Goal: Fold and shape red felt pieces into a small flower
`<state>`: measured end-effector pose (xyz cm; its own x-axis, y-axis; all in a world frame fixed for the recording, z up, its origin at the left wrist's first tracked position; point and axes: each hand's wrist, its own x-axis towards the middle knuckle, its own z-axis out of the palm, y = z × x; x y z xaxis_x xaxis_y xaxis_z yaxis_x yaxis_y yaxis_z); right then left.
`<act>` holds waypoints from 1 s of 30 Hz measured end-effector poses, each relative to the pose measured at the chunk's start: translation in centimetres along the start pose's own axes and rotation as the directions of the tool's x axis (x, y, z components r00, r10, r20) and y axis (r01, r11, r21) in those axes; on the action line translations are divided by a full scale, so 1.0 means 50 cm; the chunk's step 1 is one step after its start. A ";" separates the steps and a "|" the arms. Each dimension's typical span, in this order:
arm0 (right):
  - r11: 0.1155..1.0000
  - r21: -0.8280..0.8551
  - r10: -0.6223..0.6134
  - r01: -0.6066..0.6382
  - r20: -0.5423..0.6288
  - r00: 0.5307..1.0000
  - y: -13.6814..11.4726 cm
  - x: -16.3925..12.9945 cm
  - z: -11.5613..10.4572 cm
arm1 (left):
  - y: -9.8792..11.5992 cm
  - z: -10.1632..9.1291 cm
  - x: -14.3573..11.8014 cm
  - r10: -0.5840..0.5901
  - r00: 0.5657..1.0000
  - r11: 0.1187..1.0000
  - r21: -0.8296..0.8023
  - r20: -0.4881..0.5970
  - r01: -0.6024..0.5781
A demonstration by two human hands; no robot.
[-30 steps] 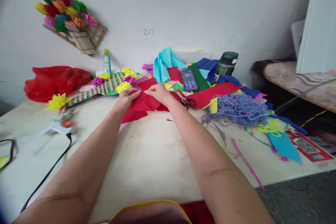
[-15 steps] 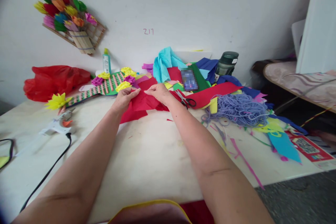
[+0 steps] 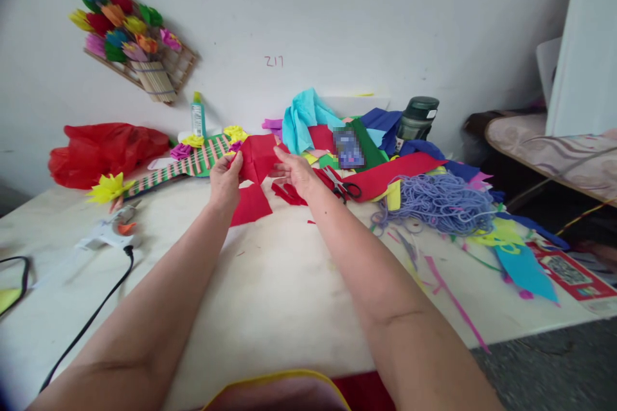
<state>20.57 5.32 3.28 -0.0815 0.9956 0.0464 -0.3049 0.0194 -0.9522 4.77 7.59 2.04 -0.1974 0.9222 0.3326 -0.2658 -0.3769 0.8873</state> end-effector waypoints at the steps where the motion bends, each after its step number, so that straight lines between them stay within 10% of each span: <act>1: 1.000 -0.006 0.008 -0.008 0.008 1.000 0.002 0.000 0.003 | -0.001 0.003 -0.003 0.003 1.000 1.000 -0.010 -0.001 -0.003; 8: 0.995 -0.095 -0.035 0.016 -0.192 0.981 -0.001 -0.004 0.006 | 0.008 0.002 -0.019 -0.140 0.979 0.987 -0.063 0.148 0.150; 16: 0.954 -0.290 -0.086 0.071 -0.038 0.996 -0.003 -0.004 -0.014 | 0.014 -0.030 -0.005 -0.232 0.902 0.965 -0.033 0.363 0.262; 30: 0.934 -0.332 -0.125 0.130 0.036 0.991 0.009 0.007 -0.027 | 0.004 -0.037 -0.008 -0.218 0.890 0.975 0.053 0.401 0.215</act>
<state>21.67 5.80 2.44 -0.0773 0.9813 0.1763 0.0195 0.1782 -0.9838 3.05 7.00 1.50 0.2610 0.9374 0.2307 -0.2513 -0.1647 0.9538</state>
